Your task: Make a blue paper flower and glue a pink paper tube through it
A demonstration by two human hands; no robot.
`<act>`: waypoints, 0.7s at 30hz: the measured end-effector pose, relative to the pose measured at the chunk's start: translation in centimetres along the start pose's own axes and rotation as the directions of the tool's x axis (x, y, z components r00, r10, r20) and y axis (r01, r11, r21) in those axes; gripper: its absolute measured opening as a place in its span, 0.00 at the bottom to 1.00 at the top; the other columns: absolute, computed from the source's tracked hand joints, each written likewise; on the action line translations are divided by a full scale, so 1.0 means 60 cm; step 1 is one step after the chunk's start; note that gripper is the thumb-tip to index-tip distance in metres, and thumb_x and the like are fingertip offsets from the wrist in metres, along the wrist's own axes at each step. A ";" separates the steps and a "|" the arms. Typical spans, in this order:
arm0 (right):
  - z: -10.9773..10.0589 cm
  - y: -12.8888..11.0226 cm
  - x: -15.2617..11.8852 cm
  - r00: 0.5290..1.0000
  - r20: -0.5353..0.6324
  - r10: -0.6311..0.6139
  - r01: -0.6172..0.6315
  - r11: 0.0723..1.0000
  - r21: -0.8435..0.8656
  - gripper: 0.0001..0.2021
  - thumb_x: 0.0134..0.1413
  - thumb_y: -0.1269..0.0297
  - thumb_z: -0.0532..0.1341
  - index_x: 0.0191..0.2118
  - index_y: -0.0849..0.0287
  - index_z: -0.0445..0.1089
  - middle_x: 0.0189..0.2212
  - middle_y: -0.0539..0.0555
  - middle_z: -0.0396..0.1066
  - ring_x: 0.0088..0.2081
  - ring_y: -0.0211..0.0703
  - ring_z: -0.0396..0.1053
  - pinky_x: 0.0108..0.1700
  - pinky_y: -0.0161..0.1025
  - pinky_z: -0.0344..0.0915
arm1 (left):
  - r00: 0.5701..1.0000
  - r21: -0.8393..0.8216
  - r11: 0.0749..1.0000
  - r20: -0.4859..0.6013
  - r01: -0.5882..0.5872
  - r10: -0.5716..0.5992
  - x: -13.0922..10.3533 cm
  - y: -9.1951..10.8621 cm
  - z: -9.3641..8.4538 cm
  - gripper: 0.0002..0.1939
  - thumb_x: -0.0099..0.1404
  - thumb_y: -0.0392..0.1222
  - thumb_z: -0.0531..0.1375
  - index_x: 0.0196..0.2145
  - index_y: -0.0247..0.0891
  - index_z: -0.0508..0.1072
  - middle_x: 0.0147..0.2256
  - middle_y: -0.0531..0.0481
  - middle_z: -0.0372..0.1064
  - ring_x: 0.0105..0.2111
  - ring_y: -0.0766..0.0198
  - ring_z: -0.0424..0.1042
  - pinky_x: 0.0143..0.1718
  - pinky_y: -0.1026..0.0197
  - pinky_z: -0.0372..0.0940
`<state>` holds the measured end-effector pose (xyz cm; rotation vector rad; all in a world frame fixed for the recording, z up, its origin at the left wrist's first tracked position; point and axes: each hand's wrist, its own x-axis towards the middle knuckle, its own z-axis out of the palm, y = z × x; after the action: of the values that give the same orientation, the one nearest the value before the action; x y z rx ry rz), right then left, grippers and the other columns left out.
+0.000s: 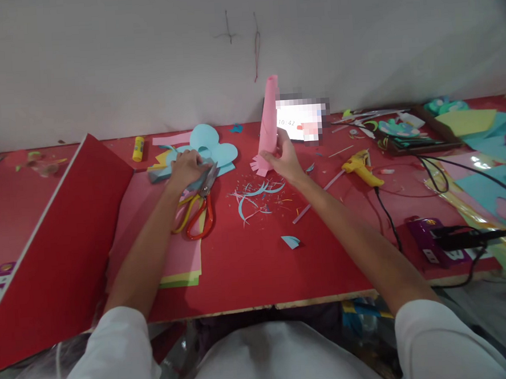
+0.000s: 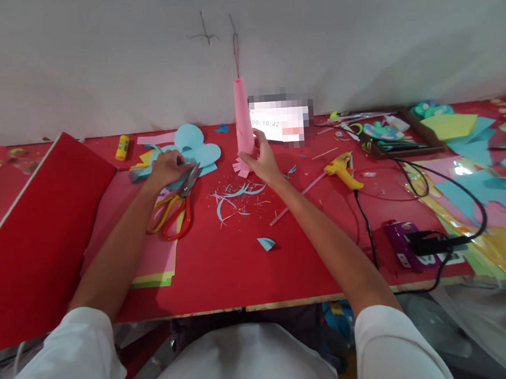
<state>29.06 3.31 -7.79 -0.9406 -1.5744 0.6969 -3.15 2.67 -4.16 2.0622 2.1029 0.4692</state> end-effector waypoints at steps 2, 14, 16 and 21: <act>-0.004 0.005 -0.006 1.000 0.011 -0.001 0.000 1.000 0.016 0.38 0.57 0.38 0.72 0.67 0.47 0.63 0.57 0.62 0.74 0.57 0.59 0.75 0.60 0.62 0.77 | 1.000 -0.022 1.000 0.023 0.005 -0.005 0.006 -0.003 0.000 0.13 0.67 0.50 0.68 0.35 0.41 0.71 0.44 0.44 0.77 0.50 0.47 0.73 0.56 0.42 0.63; -0.020 -0.010 -0.025 0.997 0.064 0.040 -0.043 0.998 0.035 0.40 0.55 0.38 0.74 0.67 0.45 0.63 0.55 0.59 0.76 0.56 0.56 0.77 0.63 0.60 0.76 | 0.987 -0.201 0.980 -0.154 0.010 -0.042 0.011 -0.008 -0.001 0.07 0.66 0.38 0.64 0.43 0.42 0.77 0.39 0.50 0.81 0.44 0.57 0.77 0.53 0.51 0.67; -0.023 -0.015 -0.028 0.997 0.067 0.035 -0.036 0.999 0.018 0.38 0.56 0.40 0.74 0.68 0.45 0.63 0.56 0.60 0.76 0.57 0.57 0.76 0.64 0.62 0.75 | 0.974 -0.224 0.975 -0.219 0.006 -0.056 0.014 -0.008 -0.010 0.07 0.68 0.37 0.62 0.44 0.42 0.76 0.40 0.50 0.81 0.44 0.58 0.77 0.53 0.53 0.68; -0.030 -0.013 -0.036 1.000 0.019 -0.001 0.001 1.000 0.006 0.38 0.57 0.43 0.74 0.68 0.45 0.63 0.57 0.60 0.75 0.60 0.58 0.75 0.66 0.65 0.73 | 0.937 -0.262 0.961 -0.349 -0.089 -0.008 0.012 0.015 -0.051 0.07 0.71 0.33 0.61 0.45 0.41 0.75 0.40 0.52 0.79 0.42 0.63 0.77 0.51 0.57 0.71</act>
<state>30.81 0.95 -7.84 -0.9312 -1.5889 0.7115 -3.31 3.07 -0.92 1.9770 2.0240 1.1385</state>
